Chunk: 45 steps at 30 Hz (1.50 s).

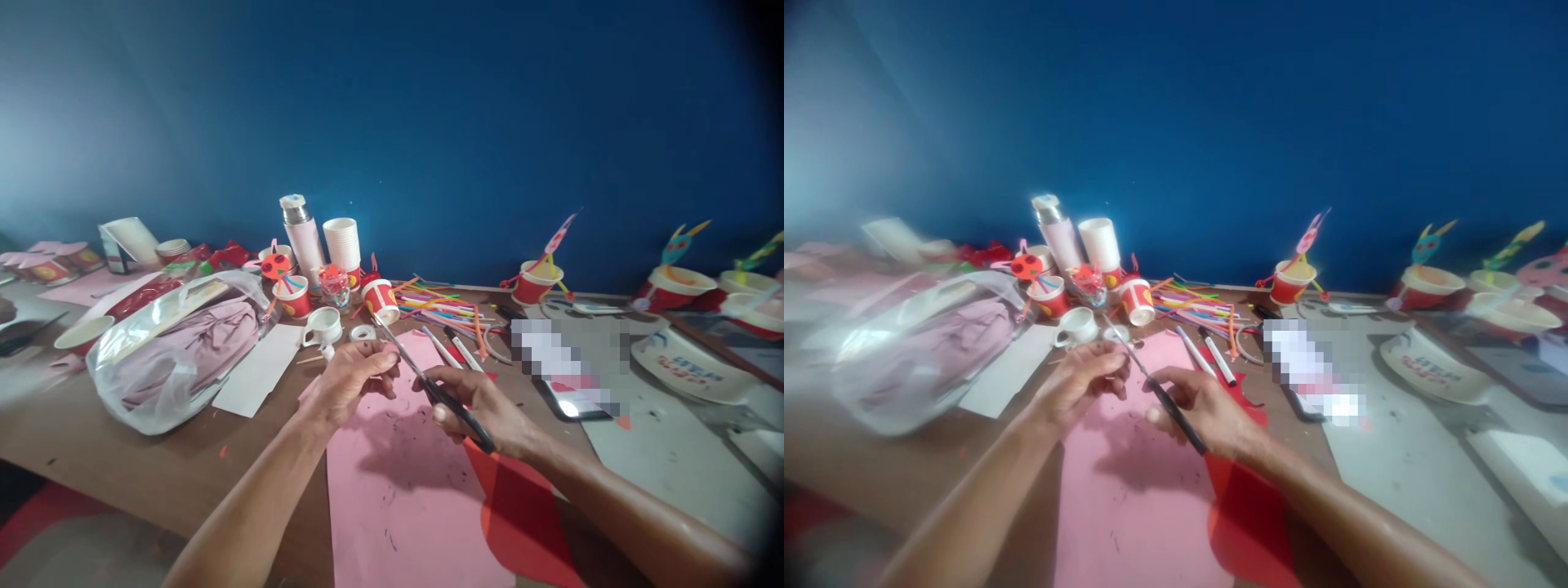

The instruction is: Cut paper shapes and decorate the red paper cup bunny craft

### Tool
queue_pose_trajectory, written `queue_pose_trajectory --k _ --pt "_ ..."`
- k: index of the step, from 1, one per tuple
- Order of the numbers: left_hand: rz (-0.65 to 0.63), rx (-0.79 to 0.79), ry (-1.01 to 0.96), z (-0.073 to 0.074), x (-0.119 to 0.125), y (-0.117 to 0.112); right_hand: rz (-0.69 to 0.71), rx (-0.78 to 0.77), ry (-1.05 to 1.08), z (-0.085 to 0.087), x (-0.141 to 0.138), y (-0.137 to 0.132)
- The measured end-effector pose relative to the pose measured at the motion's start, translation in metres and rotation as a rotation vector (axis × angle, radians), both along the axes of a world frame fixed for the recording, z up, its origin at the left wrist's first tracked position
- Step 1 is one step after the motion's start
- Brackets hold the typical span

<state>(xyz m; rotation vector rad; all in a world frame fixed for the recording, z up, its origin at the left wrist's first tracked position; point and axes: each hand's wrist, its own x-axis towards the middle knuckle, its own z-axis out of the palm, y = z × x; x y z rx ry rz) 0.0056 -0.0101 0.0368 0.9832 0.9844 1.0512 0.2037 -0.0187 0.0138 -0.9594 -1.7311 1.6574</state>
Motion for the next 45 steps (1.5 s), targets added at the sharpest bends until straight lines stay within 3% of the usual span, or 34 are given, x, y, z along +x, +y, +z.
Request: queue_pose_trajectory --k 14,29,45 --pt "0.018 0.015 0.048 -0.0001 -0.0032 0.0009 0.127 0.094 -0.052 0.0016 0.0044 0.0012" --pt "-0.012 -0.01 0.097 -0.0001 -0.0051 0.0023 0.083 -0.015 -0.041 0.0029 0.0014 0.0" --pt "-0.06 -0.019 0.065 -0.0007 -0.0077 0.0027 0.049 0.004 -0.048 0.0013 0.0022 0.001"
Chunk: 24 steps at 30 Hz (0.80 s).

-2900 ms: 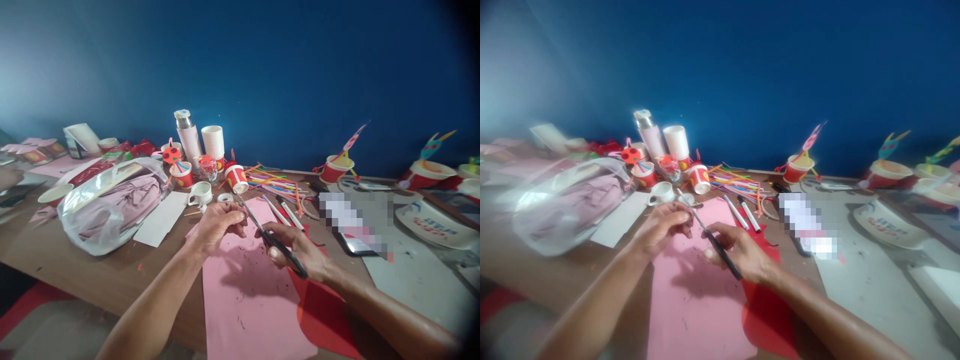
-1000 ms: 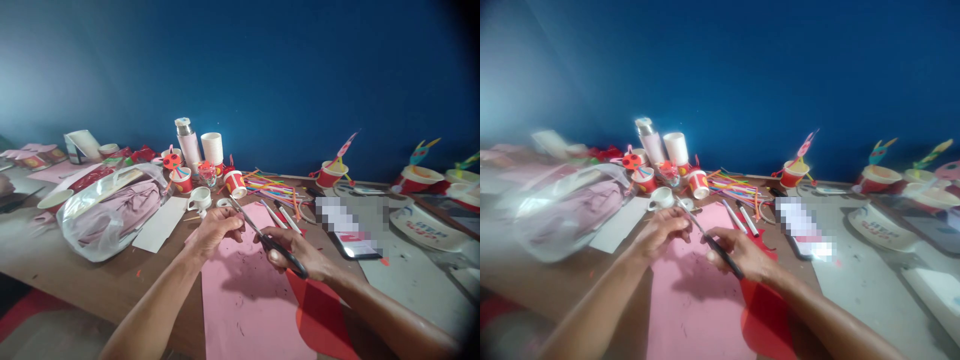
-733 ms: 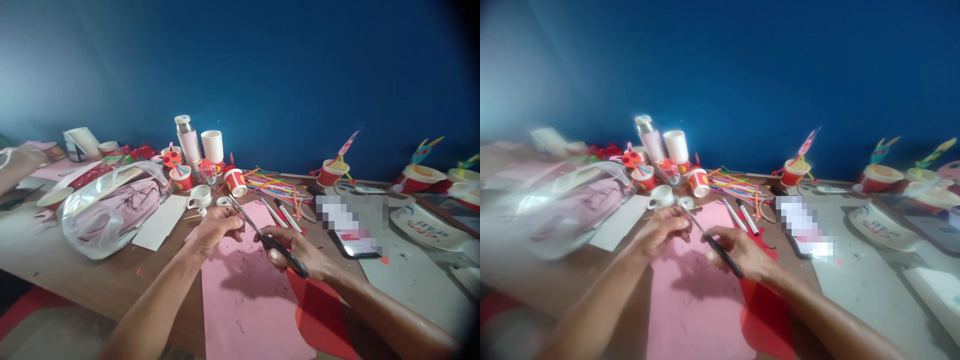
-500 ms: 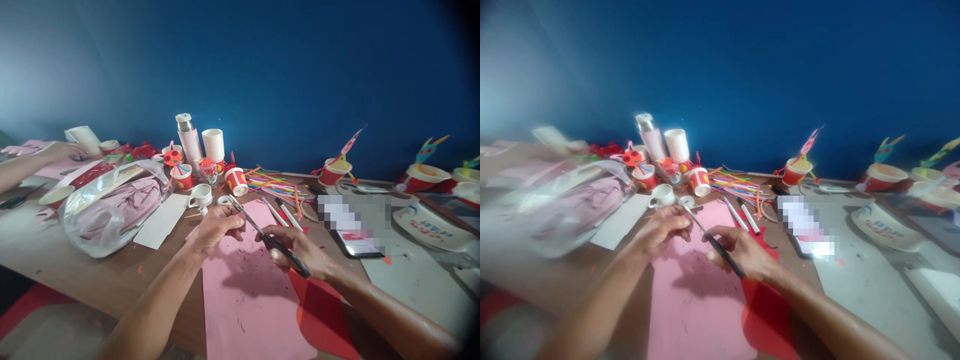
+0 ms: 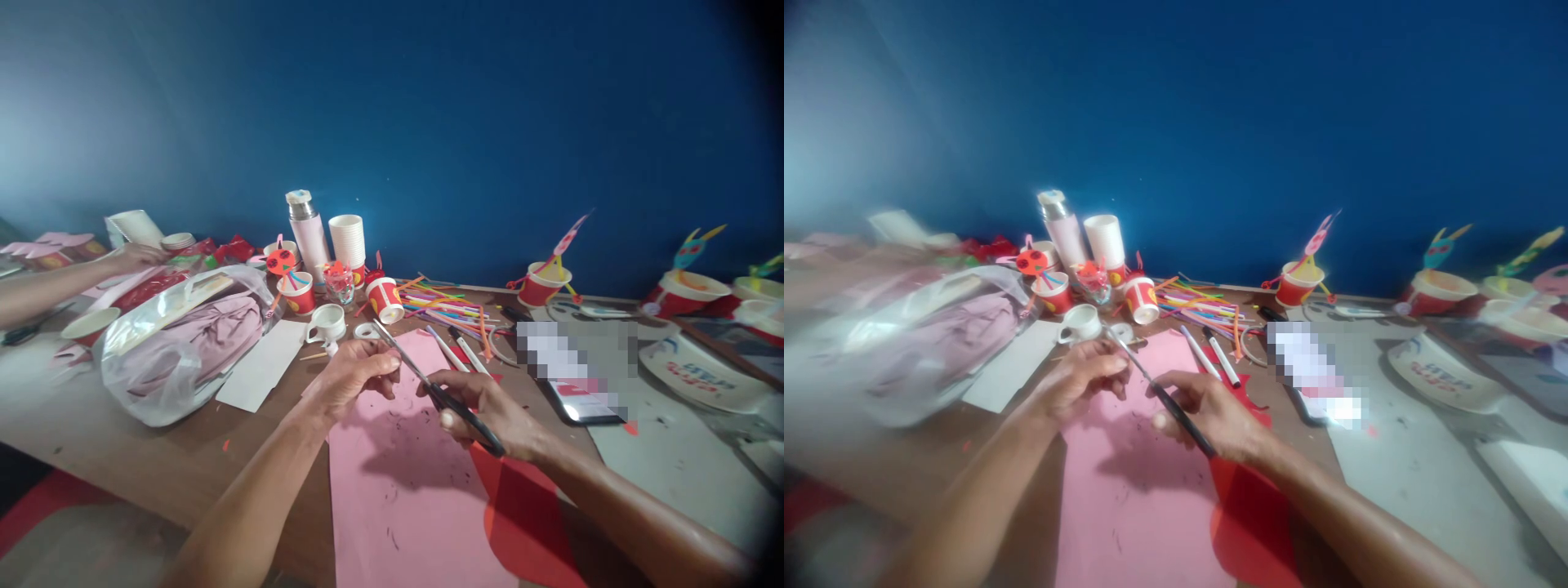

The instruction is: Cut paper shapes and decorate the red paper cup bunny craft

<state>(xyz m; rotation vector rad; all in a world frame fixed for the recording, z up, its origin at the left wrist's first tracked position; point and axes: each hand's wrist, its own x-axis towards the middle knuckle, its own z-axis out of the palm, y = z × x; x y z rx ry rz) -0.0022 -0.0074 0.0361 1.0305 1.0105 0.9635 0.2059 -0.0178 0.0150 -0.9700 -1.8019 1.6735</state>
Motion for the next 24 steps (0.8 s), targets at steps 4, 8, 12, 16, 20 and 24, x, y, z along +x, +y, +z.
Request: queue_pose_trajectory --k 4,8,12,16,20,24 --pt "0.02 0.014 -0.025 0.0003 0.0 0.0011 -0.015 0.001 0.007 -0.0011 0.0005 -0.0004" --pt "0.036 0.01 -0.039 0.0007 0.0 0.0018 -0.005 0.003 0.033 -0.0021 0.0013 0.0008" --pt "0.037 0.014 -0.038 0.0001 -0.0003 0.0013 0.037 0.066 0.029 -0.0015 0.0023 0.0016" --pt "0.038 0.013 -0.024 0.001 -0.0012 0.0005 0.067 0.099 -0.001 -0.0011 0.0031 0.0025" --pt "0.05 0.018 -0.002 0.0042 -0.0021 -0.0004 0.071 0.094 -0.02 -0.0019 0.0035 0.0036" --pt "0.034 0.028 -0.004 0.0053 -0.0025 -0.0007 0.077 0.112 -0.024 -0.0033 0.0041 0.0041"
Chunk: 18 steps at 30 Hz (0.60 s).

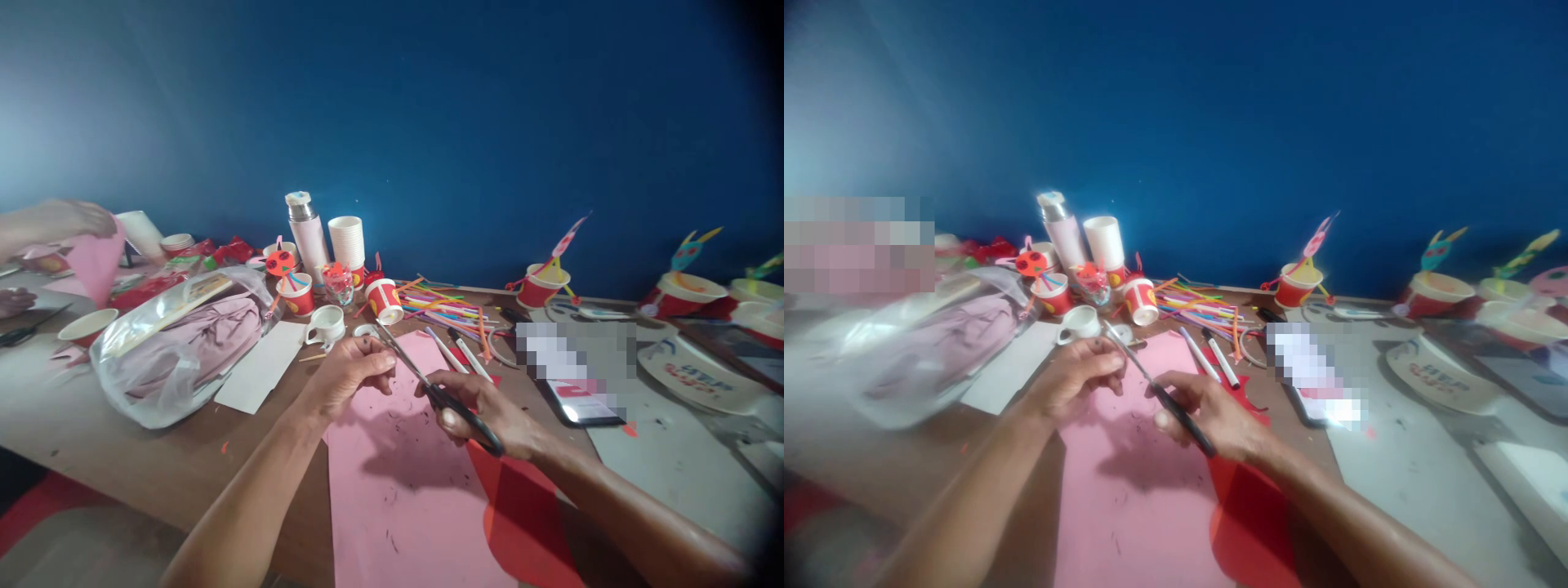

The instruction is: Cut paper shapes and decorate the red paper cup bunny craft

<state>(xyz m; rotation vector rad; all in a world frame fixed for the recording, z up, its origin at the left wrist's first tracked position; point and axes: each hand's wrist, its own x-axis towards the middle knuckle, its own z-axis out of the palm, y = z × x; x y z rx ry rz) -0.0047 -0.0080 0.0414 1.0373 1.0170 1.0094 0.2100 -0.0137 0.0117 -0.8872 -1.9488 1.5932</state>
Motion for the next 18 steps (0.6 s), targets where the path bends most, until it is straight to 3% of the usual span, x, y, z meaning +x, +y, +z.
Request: queue_pose_trajectory --k 18 --pt "-0.008 -0.019 0.055 -0.0037 -0.0012 0.0022 0.008 -0.046 -0.026 0.0037 -0.0015 -0.0015"
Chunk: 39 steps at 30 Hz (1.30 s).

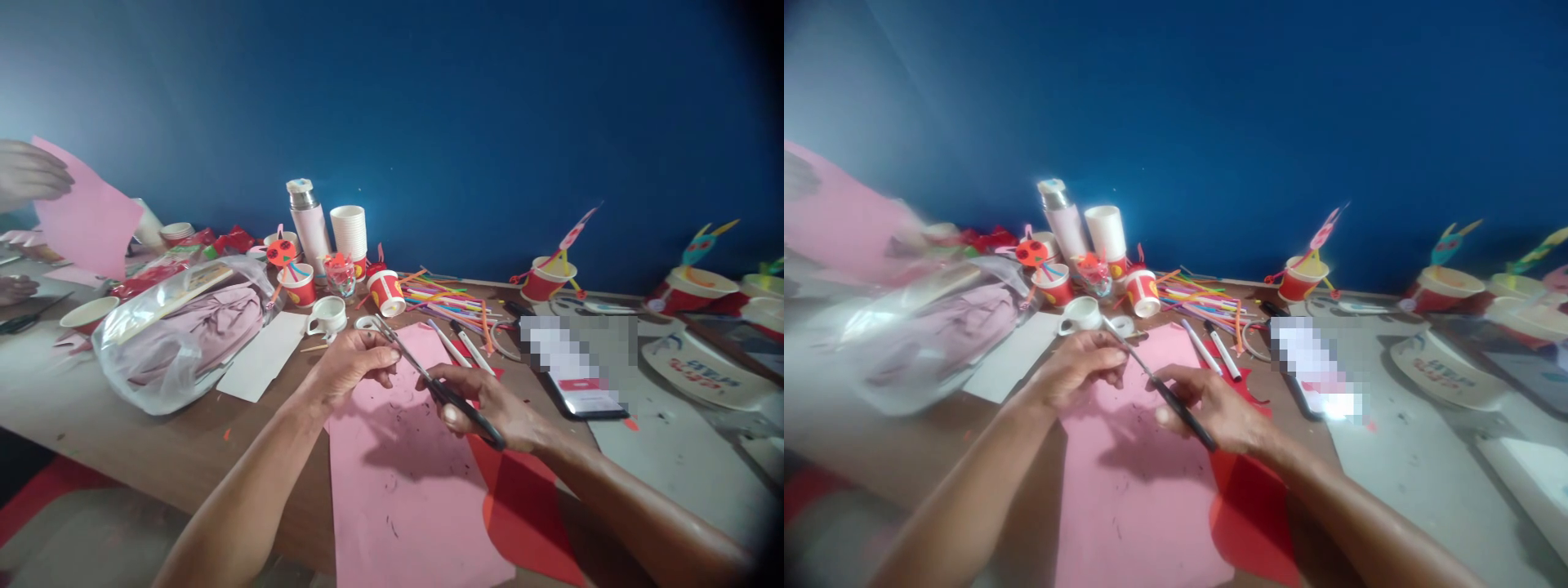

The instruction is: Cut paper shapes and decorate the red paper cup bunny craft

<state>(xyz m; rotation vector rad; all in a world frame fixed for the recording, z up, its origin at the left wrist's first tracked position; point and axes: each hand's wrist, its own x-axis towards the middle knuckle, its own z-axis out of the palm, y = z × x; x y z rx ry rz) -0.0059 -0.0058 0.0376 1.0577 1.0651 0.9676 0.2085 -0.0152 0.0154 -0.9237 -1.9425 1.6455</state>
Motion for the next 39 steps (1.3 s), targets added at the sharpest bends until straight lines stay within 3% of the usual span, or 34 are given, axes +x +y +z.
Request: queue_pose_trajectory --k 26,33,39 --pt "-0.075 0.022 0.019 0.0023 -0.0048 -0.0007 -0.028 -0.044 -0.035 0.0035 0.0017 0.0005" --pt "-0.092 -0.007 0.008 0.0035 -0.0047 -0.0007 0.02 0.076 -0.069 0.0078 0.0056 0.0039" --pt "-0.096 -0.025 0.009 0.0048 -0.0029 -0.0006 0.028 0.088 -0.097 0.009 0.008 0.0058"
